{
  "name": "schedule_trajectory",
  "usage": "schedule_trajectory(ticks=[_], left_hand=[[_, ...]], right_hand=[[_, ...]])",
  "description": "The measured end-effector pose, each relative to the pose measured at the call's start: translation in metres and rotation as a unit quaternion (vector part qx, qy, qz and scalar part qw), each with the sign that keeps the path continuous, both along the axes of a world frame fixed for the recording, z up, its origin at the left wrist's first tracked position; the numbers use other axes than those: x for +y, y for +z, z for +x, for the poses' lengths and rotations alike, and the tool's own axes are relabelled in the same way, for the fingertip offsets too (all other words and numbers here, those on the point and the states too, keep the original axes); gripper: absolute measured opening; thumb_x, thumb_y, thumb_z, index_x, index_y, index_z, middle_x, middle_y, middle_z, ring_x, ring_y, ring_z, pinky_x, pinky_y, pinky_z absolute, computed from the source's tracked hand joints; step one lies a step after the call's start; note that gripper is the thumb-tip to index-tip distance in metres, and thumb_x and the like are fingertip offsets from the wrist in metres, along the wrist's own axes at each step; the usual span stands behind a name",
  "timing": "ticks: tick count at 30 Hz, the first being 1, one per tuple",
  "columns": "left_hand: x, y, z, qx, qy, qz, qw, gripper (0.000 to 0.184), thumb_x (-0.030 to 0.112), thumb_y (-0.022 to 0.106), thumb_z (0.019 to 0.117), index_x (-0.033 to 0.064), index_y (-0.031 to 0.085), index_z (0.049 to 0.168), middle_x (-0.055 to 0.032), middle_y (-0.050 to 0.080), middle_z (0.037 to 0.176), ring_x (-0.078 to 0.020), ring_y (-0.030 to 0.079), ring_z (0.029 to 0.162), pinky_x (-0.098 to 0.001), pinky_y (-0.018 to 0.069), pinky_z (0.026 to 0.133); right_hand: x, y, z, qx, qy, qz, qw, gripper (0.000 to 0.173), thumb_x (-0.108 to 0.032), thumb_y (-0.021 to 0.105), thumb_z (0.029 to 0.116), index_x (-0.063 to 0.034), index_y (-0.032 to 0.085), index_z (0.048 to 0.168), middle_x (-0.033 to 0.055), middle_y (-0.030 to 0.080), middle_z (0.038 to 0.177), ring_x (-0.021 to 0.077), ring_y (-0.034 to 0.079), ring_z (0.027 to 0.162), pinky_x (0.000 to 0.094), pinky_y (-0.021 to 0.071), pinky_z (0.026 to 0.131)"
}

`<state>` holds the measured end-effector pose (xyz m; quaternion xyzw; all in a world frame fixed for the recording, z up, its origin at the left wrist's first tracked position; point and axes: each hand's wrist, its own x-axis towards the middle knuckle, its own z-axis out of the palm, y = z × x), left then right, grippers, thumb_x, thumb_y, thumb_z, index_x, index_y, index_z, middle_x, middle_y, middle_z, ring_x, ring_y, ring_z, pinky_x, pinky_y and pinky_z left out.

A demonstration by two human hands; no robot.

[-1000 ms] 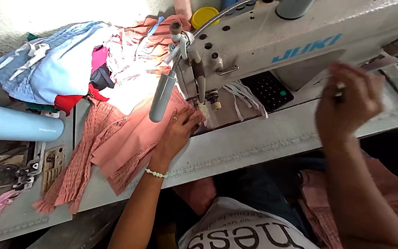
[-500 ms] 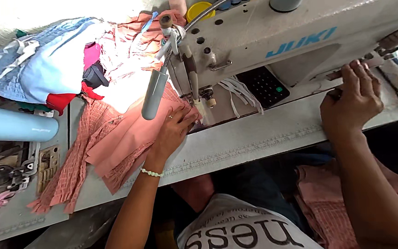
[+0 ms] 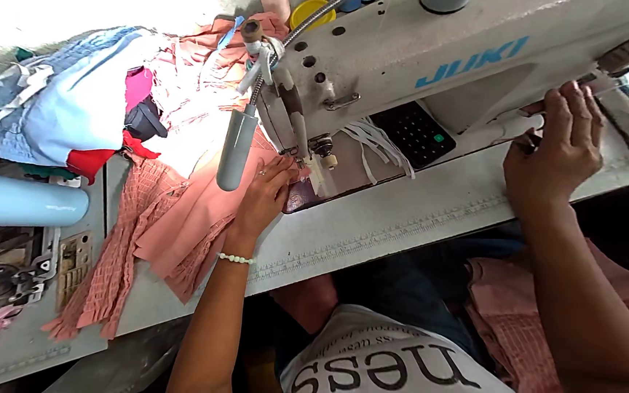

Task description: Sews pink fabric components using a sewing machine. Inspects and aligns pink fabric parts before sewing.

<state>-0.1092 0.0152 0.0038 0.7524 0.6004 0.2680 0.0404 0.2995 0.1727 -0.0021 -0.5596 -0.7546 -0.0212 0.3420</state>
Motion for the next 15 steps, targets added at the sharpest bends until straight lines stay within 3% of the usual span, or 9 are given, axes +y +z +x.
schedule_trajectory(ticks=[12, 15], left_hand=[[0.0019, 0.0025, -0.0038, 0.005, 0.014, -0.027, 1.0, 0.034, -0.002, 0.056, 0.0926, 0.0005, 0.072, 0.123, -0.0191, 0.066, 0.133, -0.0383, 0.057, 0.133, -0.062, 0.0358, 0.114], [0.0015, 0.0044, -0.0026, -0.001, 0.012, -0.024, 1.0, 0.032, -0.002, 0.056, 0.0937, -0.001, 0.073, 0.121, -0.019, 0.066, 0.132, -0.0366, 0.057, 0.133, -0.0529, 0.0387, 0.116]], right_hand=[[0.0024, -0.0037, 0.0009, 0.003, -0.007, 0.003, 1.0, 0.052, -0.007, 0.05, 0.101, 0.0022, 0.043, 0.152, 0.0267, 0.039, 0.159, 0.0451, 0.033, 0.15, 0.0563, 0.0284, 0.121], [0.0033, -0.0051, 0.0032, 0.004, 0.001, 0.004, 1.0, 0.052, -0.009, 0.049, 0.1029, 0.0017, 0.042, 0.153, 0.0263, 0.037, 0.16, 0.0449, 0.031, 0.151, 0.056, 0.0277, 0.122]])
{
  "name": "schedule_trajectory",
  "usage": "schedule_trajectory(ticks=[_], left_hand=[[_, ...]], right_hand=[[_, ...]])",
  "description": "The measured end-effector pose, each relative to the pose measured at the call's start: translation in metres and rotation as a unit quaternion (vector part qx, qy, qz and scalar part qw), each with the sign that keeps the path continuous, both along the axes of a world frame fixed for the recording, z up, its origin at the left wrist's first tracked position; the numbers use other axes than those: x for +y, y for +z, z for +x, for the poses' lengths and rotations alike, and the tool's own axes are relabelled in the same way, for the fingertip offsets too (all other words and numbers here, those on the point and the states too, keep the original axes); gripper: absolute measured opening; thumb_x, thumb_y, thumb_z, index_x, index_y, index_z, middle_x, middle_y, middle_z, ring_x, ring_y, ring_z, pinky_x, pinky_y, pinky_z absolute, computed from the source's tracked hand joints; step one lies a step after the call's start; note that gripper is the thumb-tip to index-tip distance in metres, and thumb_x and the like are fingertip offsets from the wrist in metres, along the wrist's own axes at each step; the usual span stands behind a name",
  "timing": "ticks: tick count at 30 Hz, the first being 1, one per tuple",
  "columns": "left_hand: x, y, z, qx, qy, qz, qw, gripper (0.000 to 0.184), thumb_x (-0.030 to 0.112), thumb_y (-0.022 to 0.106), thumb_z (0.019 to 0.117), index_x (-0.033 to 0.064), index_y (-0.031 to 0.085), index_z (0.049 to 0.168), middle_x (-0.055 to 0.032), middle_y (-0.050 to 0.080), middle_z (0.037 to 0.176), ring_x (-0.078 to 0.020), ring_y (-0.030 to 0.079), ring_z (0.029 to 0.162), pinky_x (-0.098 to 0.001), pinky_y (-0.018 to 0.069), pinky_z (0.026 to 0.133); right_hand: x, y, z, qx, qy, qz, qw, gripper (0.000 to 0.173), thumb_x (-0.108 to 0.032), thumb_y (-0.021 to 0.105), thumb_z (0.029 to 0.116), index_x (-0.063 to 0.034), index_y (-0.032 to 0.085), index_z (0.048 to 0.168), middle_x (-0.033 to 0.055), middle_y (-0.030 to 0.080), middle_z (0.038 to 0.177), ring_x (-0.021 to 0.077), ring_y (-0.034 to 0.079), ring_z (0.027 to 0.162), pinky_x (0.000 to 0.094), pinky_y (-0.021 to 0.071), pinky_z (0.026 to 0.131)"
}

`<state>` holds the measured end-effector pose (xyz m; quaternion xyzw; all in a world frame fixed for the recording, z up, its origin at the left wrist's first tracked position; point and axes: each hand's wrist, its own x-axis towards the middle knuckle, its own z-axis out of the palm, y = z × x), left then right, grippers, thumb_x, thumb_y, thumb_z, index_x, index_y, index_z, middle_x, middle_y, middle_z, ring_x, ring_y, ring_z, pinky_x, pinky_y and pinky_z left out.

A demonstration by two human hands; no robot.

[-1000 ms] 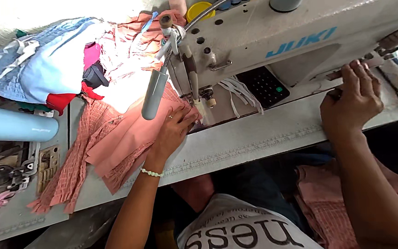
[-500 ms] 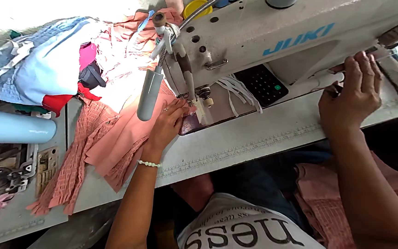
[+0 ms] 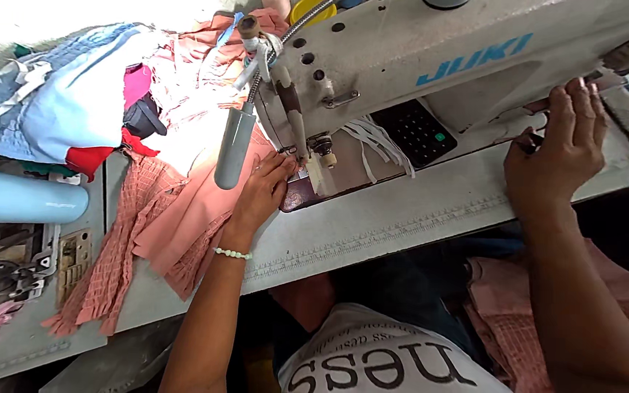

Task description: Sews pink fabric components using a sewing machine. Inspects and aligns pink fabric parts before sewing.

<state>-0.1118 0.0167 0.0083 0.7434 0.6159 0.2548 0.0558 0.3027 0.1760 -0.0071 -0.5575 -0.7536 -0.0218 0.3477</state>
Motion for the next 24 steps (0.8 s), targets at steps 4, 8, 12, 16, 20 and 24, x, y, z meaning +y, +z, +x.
schedule_trajectory(ticks=[4, 8, 12, 16, 20, 24], left_hand=[[0.003, 0.005, -0.007, -0.04, -0.011, -0.029, 0.999, 0.034, 0.001, 0.051, 0.0981, 0.0002, 0.071, 0.125, -0.0174, 0.066, 0.134, -0.0339, 0.056, 0.135, -0.0467, 0.0397, 0.116], [0.001, 0.029, -0.026, 0.008, -0.026, -0.052, 0.998, 0.033, -0.007, 0.052, 0.0953, -0.0018, 0.073, 0.12, -0.021, 0.069, 0.127, -0.039, 0.062, 0.125, -0.0514, 0.0443, 0.111], [-0.021, 0.03, -0.013, 0.108, 0.016, -0.08, 0.991, 0.033, 0.005, 0.061, 0.0974, 0.0061, 0.071, 0.129, -0.0184, 0.062, 0.139, -0.0373, 0.06, 0.126, -0.0532, 0.0471, 0.106], [-0.04, 0.036, 0.039, 0.151, 0.11, -0.147, 0.971, 0.035, 0.021, 0.064, 0.1, 0.0073, 0.069, 0.132, -0.0253, 0.061, 0.131, -0.046, 0.061, 0.115, -0.0584, 0.0528, 0.091], [-0.048, 0.01, 0.079, 0.092, 0.214, -0.083, 0.969, 0.04, 0.027, 0.058, 0.1024, 0.0011, 0.067, 0.132, -0.0286, 0.056, 0.138, -0.0474, 0.055, 0.126, -0.0609, 0.0466, 0.101], [-0.058, -0.011, 0.075, -0.019, 0.152, -0.004, 0.988, 0.045, 0.029, 0.061, 0.1, -0.004, 0.065, 0.13, -0.0224, 0.057, 0.144, -0.0373, 0.054, 0.136, -0.053, 0.0424, 0.113]], right_hand=[[0.0, 0.002, -0.002, -0.001, 0.003, -0.006, 1.0, 0.052, -0.009, 0.047, 0.1032, 0.0021, 0.041, 0.154, 0.0258, 0.036, 0.161, 0.0439, 0.03, 0.152, 0.0553, 0.0274, 0.122], [-0.003, 0.002, 0.001, 0.011, 0.011, 0.005, 1.0, 0.048, -0.01, 0.044, 0.1053, 0.0019, 0.045, 0.151, 0.0269, 0.038, 0.16, 0.0443, 0.031, 0.151, 0.0546, 0.0271, 0.123], [-0.015, 0.003, 0.001, 0.058, 0.022, 0.071, 0.996, 0.036, -0.007, 0.043, 0.107, 0.0075, 0.06, 0.136, 0.0323, 0.052, 0.145, 0.0472, 0.05, 0.137, 0.0525, 0.0395, 0.115], [-0.046, 0.01, -0.026, 0.084, 0.061, 0.017, 0.994, 0.033, -0.004, 0.044, 0.1061, 0.0132, 0.06, 0.129, 0.0365, 0.06, 0.129, 0.0459, 0.064, 0.111, 0.052, 0.0538, 0.094], [-0.075, -0.001, -0.085, 0.077, 0.222, 0.013, 0.972, 0.028, 0.0, 0.053, 0.0974, 0.0079, 0.069, 0.119, 0.0272, 0.07, 0.107, 0.0386, 0.07, 0.093, 0.0489, 0.0586, 0.078], [-0.093, -0.002, -0.139, 0.052, 0.396, 0.004, 0.917, 0.025, 0.003, 0.064, 0.0854, 0.0002, 0.076, 0.107, 0.0162, 0.074, 0.109, 0.0315, 0.072, 0.091, 0.0432, 0.0598, 0.071]])
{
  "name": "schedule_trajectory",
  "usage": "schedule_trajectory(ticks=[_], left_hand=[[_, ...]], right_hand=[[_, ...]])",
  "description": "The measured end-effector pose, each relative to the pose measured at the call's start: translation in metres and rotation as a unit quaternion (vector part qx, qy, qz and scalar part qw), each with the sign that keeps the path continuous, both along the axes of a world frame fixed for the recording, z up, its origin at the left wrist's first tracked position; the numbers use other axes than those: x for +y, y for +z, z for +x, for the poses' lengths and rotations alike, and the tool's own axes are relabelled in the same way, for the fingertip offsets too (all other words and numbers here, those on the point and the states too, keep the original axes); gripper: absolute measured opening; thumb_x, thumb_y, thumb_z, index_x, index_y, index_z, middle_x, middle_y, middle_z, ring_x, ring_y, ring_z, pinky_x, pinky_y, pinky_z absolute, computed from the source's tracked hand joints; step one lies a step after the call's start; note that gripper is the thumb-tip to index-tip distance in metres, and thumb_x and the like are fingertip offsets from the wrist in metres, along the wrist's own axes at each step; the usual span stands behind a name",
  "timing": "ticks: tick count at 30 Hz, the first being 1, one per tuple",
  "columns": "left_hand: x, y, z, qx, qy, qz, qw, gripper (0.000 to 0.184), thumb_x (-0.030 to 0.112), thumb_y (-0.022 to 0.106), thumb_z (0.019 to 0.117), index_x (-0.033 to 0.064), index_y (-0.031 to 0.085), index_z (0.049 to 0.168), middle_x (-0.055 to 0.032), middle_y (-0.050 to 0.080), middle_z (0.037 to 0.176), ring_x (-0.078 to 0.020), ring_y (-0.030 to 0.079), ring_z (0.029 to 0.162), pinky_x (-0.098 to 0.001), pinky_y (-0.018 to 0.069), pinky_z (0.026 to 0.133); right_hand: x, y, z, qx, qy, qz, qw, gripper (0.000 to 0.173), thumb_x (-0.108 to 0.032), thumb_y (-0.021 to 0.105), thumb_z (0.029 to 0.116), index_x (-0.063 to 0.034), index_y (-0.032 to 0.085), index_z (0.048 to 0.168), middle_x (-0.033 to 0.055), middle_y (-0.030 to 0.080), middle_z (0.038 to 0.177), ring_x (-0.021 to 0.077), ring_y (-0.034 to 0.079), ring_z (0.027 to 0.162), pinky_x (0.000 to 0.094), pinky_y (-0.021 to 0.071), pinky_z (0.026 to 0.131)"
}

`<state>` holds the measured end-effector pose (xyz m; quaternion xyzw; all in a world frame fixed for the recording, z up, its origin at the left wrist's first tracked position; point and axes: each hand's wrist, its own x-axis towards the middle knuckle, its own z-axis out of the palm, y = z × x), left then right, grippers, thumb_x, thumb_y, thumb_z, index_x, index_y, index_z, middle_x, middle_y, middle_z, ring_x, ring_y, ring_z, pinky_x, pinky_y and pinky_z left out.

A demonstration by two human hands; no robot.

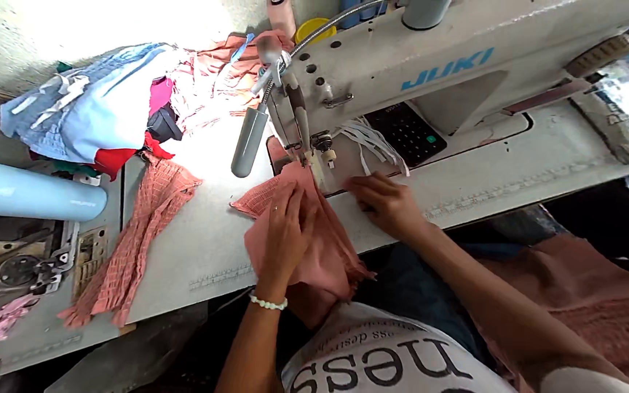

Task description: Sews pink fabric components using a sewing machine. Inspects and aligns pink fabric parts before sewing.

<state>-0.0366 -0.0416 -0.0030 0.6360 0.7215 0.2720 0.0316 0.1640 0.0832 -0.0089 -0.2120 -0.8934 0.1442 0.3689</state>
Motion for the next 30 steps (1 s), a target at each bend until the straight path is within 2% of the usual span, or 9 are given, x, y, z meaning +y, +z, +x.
schedule_trajectory(ticks=[3, 5, 7, 12, 14, 16, 20, 25, 30], left_hand=[[-0.004, 0.004, -0.041, -0.011, -0.123, -0.034, 0.992, 0.05, 0.04, 0.064, 0.0974, -0.0022, 0.069, 0.123, -0.0169, 0.062, 0.141, -0.0319, 0.054, 0.137, -0.0506, 0.0408, 0.115], [-0.006, 0.016, -0.056, 0.002, -0.143, -0.077, 0.987, 0.053, 0.045, 0.067, 0.0942, -0.0009, 0.07, 0.12, -0.0144, 0.062, 0.141, -0.0308, 0.051, 0.14, -0.0521, 0.0379, 0.117], [-0.005, 0.031, -0.043, 0.035, -0.112, -0.116, 0.986, 0.048, 0.041, 0.072, 0.092, -0.0012, 0.071, 0.115, -0.015, 0.062, 0.142, -0.0336, 0.049, 0.142, -0.0582, 0.0333, 0.118], [-0.004, 0.02, 0.02, 0.014, 0.059, -0.042, 0.997, 0.017, 0.007, 0.062, 0.0974, -0.008, 0.07, 0.098, -0.0225, 0.069, 0.121, -0.0394, 0.067, 0.113, -0.0533, 0.0527, 0.095], [-0.007, 0.017, 0.022, -0.043, 0.101, -0.034, 0.993, 0.022, 0.008, 0.054, 0.1026, -0.0093, 0.067, 0.105, -0.0226, 0.069, 0.119, -0.0379, 0.067, 0.111, -0.051, 0.0529, 0.096], [-0.008, 0.021, 0.018, -0.103, 0.127, -0.024, 0.986, 0.024, 0.009, 0.05, 0.1048, -0.0102, 0.064, 0.11, -0.0224, 0.068, 0.106, -0.034, 0.068, 0.1, -0.0476, 0.0543, 0.091], [-0.007, 0.018, 0.009, -0.145, 0.142, 0.028, 0.979, 0.022, 0.011, 0.049, 0.1061, -0.0065, 0.062, 0.106, -0.0159, 0.064, 0.09, -0.024, 0.065, 0.085, -0.0387, 0.0544, 0.08], [-0.008, 0.014, 0.007, -0.133, 0.094, 0.038, 0.986, 0.02, 0.011, 0.055, 0.103, -0.0041, 0.067, 0.104, -0.014, 0.069, 0.094, -0.0227, 0.068, 0.091, -0.0383, 0.055, 0.085], [-0.009, 0.014, 0.008, -0.058, 0.016, -0.015, 0.998, 0.026, 0.008, 0.055, 0.1012, -0.0008, 0.074, 0.116, -0.0163, 0.07, 0.123, -0.0331, 0.065, 0.117, -0.049, 0.0513, 0.1]], right_hand=[[-0.004, 0.005, -0.024, -0.018, 0.07, 0.012, 0.997, 0.027, 0.003, 0.068, 0.0822, -0.0029, 0.078, 0.107, 0.0145, 0.075, 0.111, 0.0303, 0.071, 0.087, 0.0407, 0.0585, 0.065], [-0.006, 0.007, -0.035, -0.028, 0.081, 0.016, 0.996, 0.027, 0.003, 0.067, 0.0839, -0.0038, 0.078, 0.107, 0.0133, 0.075, 0.111, 0.0298, 0.071, 0.088, 0.0398, 0.0584, 0.065], [-0.008, 0.005, -0.041, -0.032, 0.08, 0.011, 0.996, 0.025, 0.003, 0.068, 0.0847, -0.0038, 0.078, 0.107, 0.0129, 0.075, 0.111, 0.03, 0.071, 0.088, 0.0401, 0.0585, 0.065], [-0.013, -0.001, -0.046, -0.032, 0.071, -0.007, 0.997, 0.022, 0.003, 0.069, 0.084, -0.0019, 0.078, 0.103, 0.0132, 0.075, 0.109, 0.0313, 0.071, 0.089, 0.0412, 0.0585, 0.065], [-0.014, -0.001, -0.046, -0.03, 0.072, -0.002, 0.997, 0.022, 0.003, 0.068, 0.0843, -0.0021, 0.078, 0.104, 0.0127, 0.075, 0.109, 0.0309, 0.071, 0.088, 0.0406, 0.0583, 0.065], [-0.015, 0.001, -0.048, -0.034, 0.094, 0.008, 0.995, 0.026, 0.005, 0.069, 0.0829, -0.0024, 0.078, 0.105, 0.0124, 0.075, 0.111, 0.0309, 0.071, 0.087, 0.0417, 0.0581, 0.063], [-0.016, 0.002, -0.063, -0.07, 0.143, 0.061, 0.985, 0.029, 0.005, 0.068, 0.0867, -0.0064, 0.078, 0.112, 0.0105, 0.074, 0.116, 0.0295, 0.07, 0.088, 0.0392, 0.0559, 0.059], [-0.015, 0.0, -0.064, -0.045, 0.115, 0.081, 0.989, 0.01, 0.004, 0.066, 0.0893, -0.002, 0.073, 0.091, 0.013, 0.068, 0.092, 0.0289, 0.068, 0.082, 0.0362, 0.0549, 0.057], [-0.031, -0.005, -0.052, -0.051, 0.087, 0.073, 0.992, 0.012, 0.003, 0.062, 0.0925, -0.0007, 0.073, 0.092, 0.0147, 0.072, 0.1, 0.0294, 0.07, 0.085, 0.037, 0.0572, 0.06]])
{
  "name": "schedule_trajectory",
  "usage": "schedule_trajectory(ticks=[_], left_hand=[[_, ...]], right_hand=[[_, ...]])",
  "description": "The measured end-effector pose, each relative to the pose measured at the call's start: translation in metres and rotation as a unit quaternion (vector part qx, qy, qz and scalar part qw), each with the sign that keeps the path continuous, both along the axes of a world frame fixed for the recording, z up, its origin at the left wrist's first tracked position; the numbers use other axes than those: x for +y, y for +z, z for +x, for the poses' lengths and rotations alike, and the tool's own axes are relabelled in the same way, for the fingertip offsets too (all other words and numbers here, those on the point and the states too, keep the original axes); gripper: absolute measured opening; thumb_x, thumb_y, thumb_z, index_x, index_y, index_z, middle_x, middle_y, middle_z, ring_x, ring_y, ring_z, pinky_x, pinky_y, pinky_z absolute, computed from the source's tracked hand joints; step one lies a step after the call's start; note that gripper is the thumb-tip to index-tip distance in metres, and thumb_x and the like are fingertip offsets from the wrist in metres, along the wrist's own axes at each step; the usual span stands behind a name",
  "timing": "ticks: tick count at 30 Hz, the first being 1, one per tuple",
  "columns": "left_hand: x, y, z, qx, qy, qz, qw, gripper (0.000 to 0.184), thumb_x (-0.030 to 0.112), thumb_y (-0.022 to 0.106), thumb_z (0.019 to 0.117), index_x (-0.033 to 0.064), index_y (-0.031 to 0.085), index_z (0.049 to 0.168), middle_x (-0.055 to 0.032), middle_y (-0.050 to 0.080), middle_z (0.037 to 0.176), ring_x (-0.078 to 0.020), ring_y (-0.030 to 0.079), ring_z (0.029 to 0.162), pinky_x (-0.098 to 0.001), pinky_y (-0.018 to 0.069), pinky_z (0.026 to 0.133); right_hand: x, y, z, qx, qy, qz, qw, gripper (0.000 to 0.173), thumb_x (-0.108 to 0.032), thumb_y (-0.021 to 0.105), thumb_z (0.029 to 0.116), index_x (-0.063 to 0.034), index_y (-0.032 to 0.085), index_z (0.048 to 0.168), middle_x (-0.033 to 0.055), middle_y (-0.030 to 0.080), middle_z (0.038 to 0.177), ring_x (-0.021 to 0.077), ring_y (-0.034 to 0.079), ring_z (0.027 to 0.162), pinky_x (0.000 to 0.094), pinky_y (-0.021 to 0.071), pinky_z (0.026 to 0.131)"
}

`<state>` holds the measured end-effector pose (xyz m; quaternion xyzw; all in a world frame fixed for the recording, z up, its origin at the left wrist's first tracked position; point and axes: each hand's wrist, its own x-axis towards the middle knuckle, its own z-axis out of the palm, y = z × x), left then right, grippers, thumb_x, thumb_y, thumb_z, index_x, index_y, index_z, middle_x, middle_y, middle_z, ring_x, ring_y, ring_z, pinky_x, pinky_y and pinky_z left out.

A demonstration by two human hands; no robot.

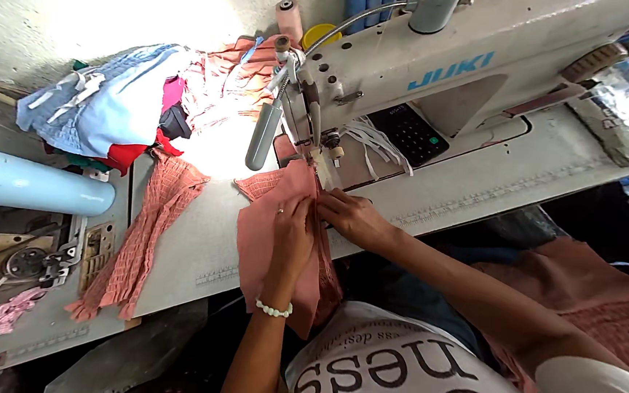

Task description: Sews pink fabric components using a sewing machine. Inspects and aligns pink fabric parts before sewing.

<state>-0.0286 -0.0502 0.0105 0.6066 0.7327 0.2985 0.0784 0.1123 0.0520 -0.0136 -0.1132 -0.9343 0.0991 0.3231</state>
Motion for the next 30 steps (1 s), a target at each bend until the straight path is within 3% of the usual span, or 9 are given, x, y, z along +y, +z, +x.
schedule_trajectory(ticks=[3, 7, 18, 23, 25, 26, 28, 30], left_hand=[[-0.004, 0.0, 0.008, 0.031, -0.022, 0.001, 0.999, 0.025, 0.007, 0.059, 0.0966, 0.0008, 0.076, 0.115, -0.0149, 0.071, 0.119, -0.0329, 0.066, 0.11, -0.0477, 0.0539, 0.093], [-0.006, -0.009, 0.009, 0.024, -0.03, 0.019, 0.999, 0.029, 0.007, 0.06, 0.0948, 0.0053, 0.076, 0.118, -0.0135, 0.069, 0.123, -0.0312, 0.065, 0.11, -0.0474, 0.0521, 0.094], [0.04, -0.009, -0.025, 0.072, -0.072, 0.015, 0.995, 0.028, 0.006, 0.065, 0.093, 0.0029, 0.075, 0.119, -0.017, 0.065, 0.129, -0.0359, 0.061, 0.116, -0.0524, 0.0493, 0.094], [0.034, -0.001, -0.019, 0.083, -0.07, -0.015, 0.994, 0.029, 0.007, 0.062, 0.0969, 0.0025, 0.072, 0.124, -0.018, 0.063, 0.134, -0.0377, 0.059, 0.122, -0.0537, 0.0479, 0.1], [0.011, 0.015, 0.002, 0.044, -0.049, -0.046, 0.997, 0.028, 0.005, 0.06, 0.0983, 0.0001, 0.071, 0.124, -0.0187, 0.062, 0.135, -0.0353, 0.059, 0.125, -0.0497, 0.0489, 0.104], [-0.005, 0.023, 0.015, 0.025, -0.033, -0.045, 0.998, 0.027, 0.005, 0.058, 0.0986, -0.0014, 0.071, 0.122, -0.019, 0.065, 0.129, -0.0322, 0.063, 0.12, -0.0448, 0.0524, 0.101], [-0.036, 0.034, 0.042, -0.014, 0.001, -0.009, 1.0, 0.023, 0.005, 0.057, 0.0979, -0.0029, 0.072, 0.113, -0.0166, 0.071, 0.109, -0.0224, 0.071, 0.096, -0.0321, 0.0589, 0.084], [-0.063, 0.037, 0.061, -0.063, 0.01, 0.014, 0.998, 0.021, 0.005, 0.056, 0.0966, -0.0054, 0.07, 0.109, -0.014, 0.071, 0.093, -0.0152, 0.069, 0.075, -0.0254, 0.0573, 0.068]], right_hand=[[-0.011, 0.001, 0.01, -0.021, -0.007, -0.003, 1.0, 0.014, 0.004, 0.058, 0.0939, 0.0, 0.072, 0.095, 0.0158, 0.073, 0.104, 0.0302, 0.068, 0.078, 0.0383, 0.0544, 0.056], [-0.015, 0.001, 0.018, -0.034, -0.029, 0.01, 0.999, 0.016, 0.004, 0.057, 0.0951, -0.0012, 0.072, 0.097, 0.0148, 0.073, 0.106, 0.0288, 0.066, 0.072, 0.036, 0.0502, 0.051], [0.022, 0.008, -0.008, -0.058, -0.055, -0.008, 0.997, 0.015, 0.004, 0.066, 0.0891, -0.0009, 0.075, 0.1, 0.0171, 0.071, 0.107, 0.0332, 0.067, 0.076, 0.0399, 0.0514, 0.049], [0.018, 0.009, 0.0, -0.045, -0.069, -0.078, 0.994, 0.021, 0.004, 0.069, 0.088, -0.0017, 0.076, 0.107, 0.0171, 0.071, 0.111, 0.0356, 0.069, 0.087, 0.0448, 0.0571, 0.06], [0.002, 0.014, 0.019, -0.013, -0.071, -0.138, 0.988, 0.021, 0.002, 0.068, 0.0881, -0.0015, 0.076, 0.108, 0.0169, 0.072, 0.105, 0.0328, 0.072, 0.087, 0.0454, 0.0598, 0.065], [-0.01, 0.015, 0.032, 0.01, -0.077, -0.165, 0.983, 0.017, -0.001, 0.065, 0.0902, -0.0016, 0.075, 0.105, 0.0145, 0.072, 0.097, 0.0276, 0.071, 0.081, 0.0411, 0.0599, 0.065], [-0.041, 0.014, 0.059, 0.04, -0.085, -0.234, 0.968, 0.017, -0.008, 0.06, 0.0965, -0.001, 0.074, 0.104, 0.0109, 0.072, 0.085, 0.0185, 0.069, 0.069, 0.0315, 0.058, 0.064], [-0.071, 0.006, 0.08, 0.041, -0.081, -0.296, 0.951, 0.018, -0.01, 0.06, 0.0977, -0.0005, 0.074, 0.104, 0.0093, 0.075, 0.084, 0.0143, 0.071, 0.07, 0.0268, 0.0595, 0.067]])
